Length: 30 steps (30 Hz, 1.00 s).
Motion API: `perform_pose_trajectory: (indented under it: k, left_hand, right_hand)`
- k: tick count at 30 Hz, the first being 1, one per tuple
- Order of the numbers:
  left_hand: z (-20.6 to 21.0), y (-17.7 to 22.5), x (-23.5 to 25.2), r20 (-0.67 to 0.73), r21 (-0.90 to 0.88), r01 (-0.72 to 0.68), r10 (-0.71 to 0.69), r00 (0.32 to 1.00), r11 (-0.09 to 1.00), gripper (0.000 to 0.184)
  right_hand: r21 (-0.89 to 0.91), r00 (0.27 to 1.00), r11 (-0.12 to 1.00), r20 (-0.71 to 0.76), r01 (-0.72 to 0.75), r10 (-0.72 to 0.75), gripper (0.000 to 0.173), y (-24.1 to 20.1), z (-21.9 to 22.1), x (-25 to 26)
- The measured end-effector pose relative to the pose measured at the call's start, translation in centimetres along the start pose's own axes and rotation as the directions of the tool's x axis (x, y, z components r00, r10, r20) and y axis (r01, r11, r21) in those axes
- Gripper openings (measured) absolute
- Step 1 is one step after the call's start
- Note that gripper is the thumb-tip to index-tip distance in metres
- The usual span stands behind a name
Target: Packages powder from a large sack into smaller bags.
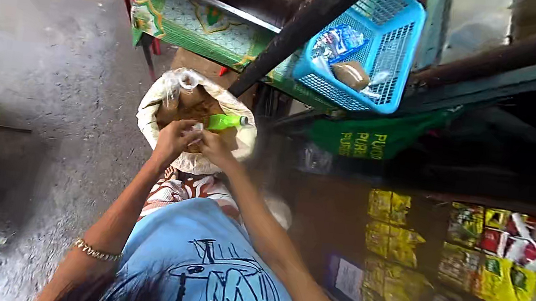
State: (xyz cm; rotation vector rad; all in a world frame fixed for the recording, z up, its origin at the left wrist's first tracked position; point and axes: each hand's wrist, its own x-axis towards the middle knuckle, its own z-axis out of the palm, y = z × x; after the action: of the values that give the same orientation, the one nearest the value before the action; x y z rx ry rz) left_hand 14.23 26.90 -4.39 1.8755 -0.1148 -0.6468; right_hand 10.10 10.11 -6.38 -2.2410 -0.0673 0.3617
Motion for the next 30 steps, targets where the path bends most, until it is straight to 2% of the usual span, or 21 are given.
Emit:
perform_pose_trajectory:
  k: [2, 4, 7, 8, 9, 10, 12, 13, 14, 17, 20, 22, 23, 24, 25, 27, 28, 29, 30]
  left_hand:
    - [-0.3, -1.8, 0.0, 0.007, -0.170, 0.168, -0.169, 0.986, 0.971, 0.051]
    - [-0.7, -3.0, 0.6, 0.071, -0.372, 0.322, -0.319, 0.945, 0.871, 0.055]
    - [-1.2, -3.9, 0.9, 0.122, -0.546, 0.400, -0.403, 0.907, 0.736, 0.034]
    - [-1.3, -3.8, 1.0, 0.109, -0.570, 0.394, -0.409, 0.906, 0.721, 0.029]
    - [-1.2, -3.6, 1.1, 0.080, -0.581, 0.379, -0.413, 0.907, 0.720, 0.026]
    - [-1.0, -3.4, 1.3, 0.042, -0.577, 0.355, -0.407, 0.913, 0.736, 0.025]
    - [-0.5, -3.4, 1.8, -0.024, -0.529, 0.300, -0.367, 0.930, 0.794, 0.025]
    - [0.1, -3.5, 2.1, -0.045, -0.505, 0.275, -0.343, 0.938, 0.818, 0.024]
    - [0.7, -3.5, 2.3, -0.053, -0.488, 0.256, -0.321, 0.946, 0.834, 0.023]
    - [1.6, -3.5, 2.7, -0.040, -0.390, 0.223, -0.259, 0.965, 0.893, 0.024]
    - [0.5, -3.6, 2.6, -0.008, -0.017, 0.157, -0.157, 0.988, 0.987, 0.025]
    - [-0.1, -4.0, 2.7, 0.022, 0.099, 0.117, -0.119, 0.993, 0.988, 0.025]
    - [-0.2, -4.4, 2.8, 0.041, 0.051, 0.136, -0.138, 0.990, 0.989, 0.024]
    - [-0.1, -4.7, 3.1, 0.059, -0.075, 0.181, -0.177, 0.982, 0.981, 0.021]
    - [0.2, -5.0, 3.2, 0.082, -0.276, 0.249, -0.236, 0.968, 0.928, 0.017]
    - [0.6, -5.1, 3.3, 0.209, -0.592, 0.403, -0.349, 0.913, 0.698, 0.016]
    - [0.9, -5.2, 3.3, 0.251, -0.671, 0.447, -0.385, 0.888, 0.592, 0.017]
    - [1.2, -5.2, 3.4, 0.266, -0.721, 0.469, -0.421, 0.867, 0.510, 0.016]
    - [1.6, -5.3, 3.6, 0.269, -0.754, 0.485, -0.465, 0.844, 0.443, 0.016]
  right_hand:
    - [-0.023, 0.991, 1.000, 0.131, 0.014, -0.011, 0.029, 0.1, 0.9, 1.8]
    - [-0.042, 0.977, 0.998, 0.212, 0.044, -0.034, 0.031, 0.5, 1.3, 3.1]
    - [-0.038, 0.989, 0.995, 0.121, 0.090, -0.085, 0.029, 1.8, 2.0, 3.5]
    - [0.013, 0.997, 0.999, 0.057, 0.049, -0.049, 0.031, 2.2, 2.0, 3.4]
    - [0.103, 0.999, 0.993, 0.020, -0.050, 0.048, 0.037, 2.3, 1.6, 3.0]
    - [0.224, 0.983, 0.958, 0.004, -0.179, 0.182, 0.046, 1.8, 0.9, 2.4]
    - [0.459, 0.881, 0.769, 0.068, -0.444, 0.468, 0.051, -0.3, -0.6, 1.2]
    - [0.511, 0.836, 0.693, 0.102, -0.509, 0.539, 0.053, -1.0, -0.8, 0.8]
    - [0.527, 0.823, 0.669, 0.112, -0.524, 0.557, 0.053, -1.3, -0.8, 0.6]
    - [0.529, 0.869, 0.731, 0.025, -0.431, 0.495, 0.034, -0.7, 0.4, 1.1]
    - [0.633, 0.842, 0.666, -0.040, -0.395, 0.538, 0.023, -0.2, 0.8, 2.1]
    - [0.767, 0.787, 0.505, -0.001, -0.395, 0.616, 0.020, -0.4, 1.0, 2.4]
    - [0.841, 0.750, 0.378, 0.050, -0.388, 0.659, 0.019, -0.3, 1.2, 2.6]
    - [0.901, 0.713, 0.229, 0.116, -0.368, 0.691, 0.021, 0.1, 1.4, 2.8]
    - [0.933, 0.683, 0.078, 0.198, -0.350, 0.703, 0.023, 0.7, 1.5, 3.0]
    - [0.934, 0.666, -0.144, 0.335, -0.327, 0.667, 0.026, 2.2, 2.0, 2.9]
    - [0.928, 0.675, -0.174, 0.362, -0.331, 0.643, 0.027, 2.7, 2.4, 2.8]
    - [0.925, 0.698, -0.136, 0.359, -0.355, 0.620, 0.027, 3.1, 2.6, 2.8]
    - [0.911, 0.722, -0.033, 0.347, -0.410, 0.598, 0.025, 3.3, 2.6, 2.6]
